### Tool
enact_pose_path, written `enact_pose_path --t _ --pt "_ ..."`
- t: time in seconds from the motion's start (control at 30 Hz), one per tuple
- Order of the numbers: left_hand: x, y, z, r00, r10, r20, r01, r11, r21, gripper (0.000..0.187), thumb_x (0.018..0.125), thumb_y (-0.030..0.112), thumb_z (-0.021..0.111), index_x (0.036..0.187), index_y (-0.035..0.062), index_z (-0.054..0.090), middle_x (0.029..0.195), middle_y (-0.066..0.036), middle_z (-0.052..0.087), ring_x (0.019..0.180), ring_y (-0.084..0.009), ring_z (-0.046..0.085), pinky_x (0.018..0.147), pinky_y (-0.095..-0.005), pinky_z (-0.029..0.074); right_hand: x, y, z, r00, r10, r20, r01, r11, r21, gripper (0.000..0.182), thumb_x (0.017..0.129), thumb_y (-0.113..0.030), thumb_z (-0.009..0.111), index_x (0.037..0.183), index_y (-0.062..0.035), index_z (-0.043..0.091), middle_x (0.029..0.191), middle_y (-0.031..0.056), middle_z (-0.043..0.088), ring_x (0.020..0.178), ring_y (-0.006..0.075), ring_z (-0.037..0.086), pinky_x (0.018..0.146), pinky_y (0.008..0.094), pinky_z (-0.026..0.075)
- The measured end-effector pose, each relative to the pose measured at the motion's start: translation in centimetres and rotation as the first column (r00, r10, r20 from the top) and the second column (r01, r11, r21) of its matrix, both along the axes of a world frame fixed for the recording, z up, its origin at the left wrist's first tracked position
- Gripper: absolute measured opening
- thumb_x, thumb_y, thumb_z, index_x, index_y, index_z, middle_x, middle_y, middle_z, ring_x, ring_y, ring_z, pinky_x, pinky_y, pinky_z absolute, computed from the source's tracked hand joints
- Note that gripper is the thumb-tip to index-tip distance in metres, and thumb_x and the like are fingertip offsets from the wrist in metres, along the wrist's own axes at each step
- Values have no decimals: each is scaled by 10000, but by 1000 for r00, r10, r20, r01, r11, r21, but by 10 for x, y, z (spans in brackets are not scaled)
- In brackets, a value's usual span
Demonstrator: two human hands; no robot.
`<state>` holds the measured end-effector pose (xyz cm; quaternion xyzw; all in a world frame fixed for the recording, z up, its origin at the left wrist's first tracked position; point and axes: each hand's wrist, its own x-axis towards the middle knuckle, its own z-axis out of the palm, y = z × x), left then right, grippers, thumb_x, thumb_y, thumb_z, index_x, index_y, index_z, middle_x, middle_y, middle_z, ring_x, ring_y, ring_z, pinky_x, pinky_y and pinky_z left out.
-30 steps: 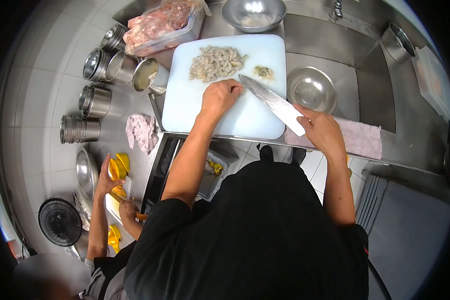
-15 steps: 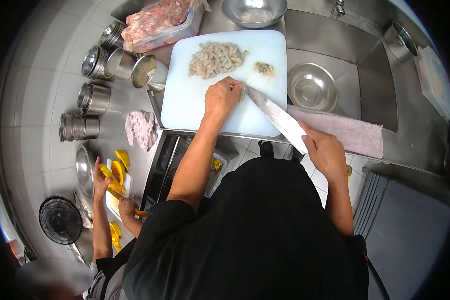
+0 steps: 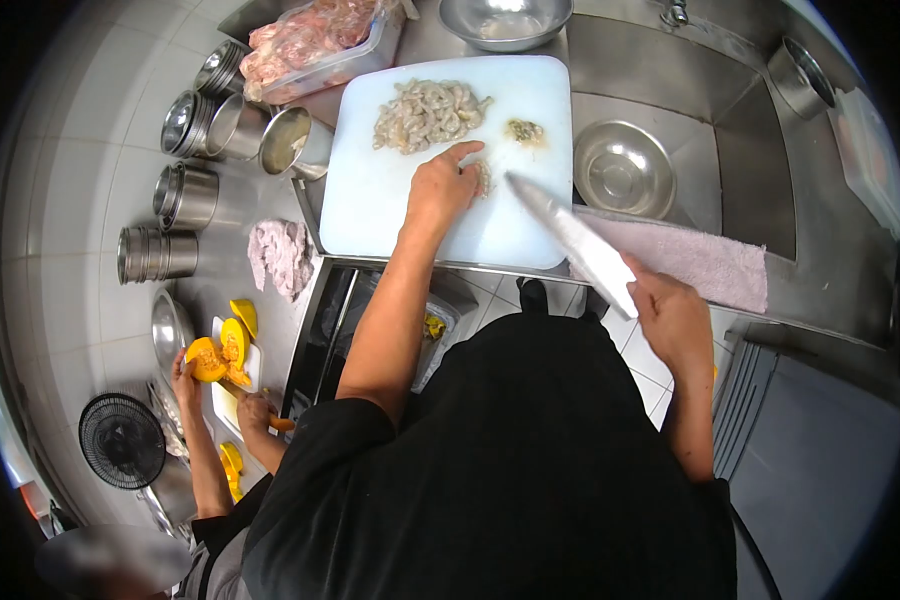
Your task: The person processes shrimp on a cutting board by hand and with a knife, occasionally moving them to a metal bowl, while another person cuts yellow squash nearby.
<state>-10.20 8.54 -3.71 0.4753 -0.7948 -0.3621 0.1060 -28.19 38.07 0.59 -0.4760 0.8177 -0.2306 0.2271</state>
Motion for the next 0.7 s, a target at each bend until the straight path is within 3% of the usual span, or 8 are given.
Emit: enact_pose_path --t 0.1,0.2,0.3,0.6,0.7 --pt "5 -6 -3 988 -124 95 129 991 -47 365 930 206 615 1264 94 709 731 -97 708 664 -174 677 680 -333 537 -4 -7 8 993 -109 -50 107 994 -33 370 982 -206 599 1341 -199 693 1037 155 745 926 370 696 810 476 534" --pt "8 -7 3 959 -166 230 207 964 -167 356 911 247 634 1222 94 715 767 -129 718 738 -250 703 742 -378 546 -2 -9 7 997 -45 -57 41 996 -73 371 990 -220 587 1346 -205 691 992 160 741 906 373 693 801 476 533" --pt "14 -8 1 972 -92 218 130 977 -169 337 892 268 641 1166 87 717 815 -162 727 780 -316 711 777 -415 544 5 -15 9 999 9 -38 -12 997 -74 365 987 -215 589 1334 -209 699 985 164 740 901 371 693 798 475 534" --pt "24 2 11 962 -104 253 144 979 -146 265 883 241 645 1078 68 690 803 -171 718 796 -336 708 783 -428 539 12 -24 13 977 99 -189 -94 995 34 352 976 -200 595 1307 -202 716 890 156 718 802 367 689 722 479 538" --pt "39 6 21 971 -49 233 81 988 -132 234 891 210 653 1067 58 678 770 -131 708 725 -262 696 705 -390 541 11 -25 14 972 105 -211 -101 994 28 348 979 -199 593 1305 -197 717 860 151 710 782 361 688 699 477 536"
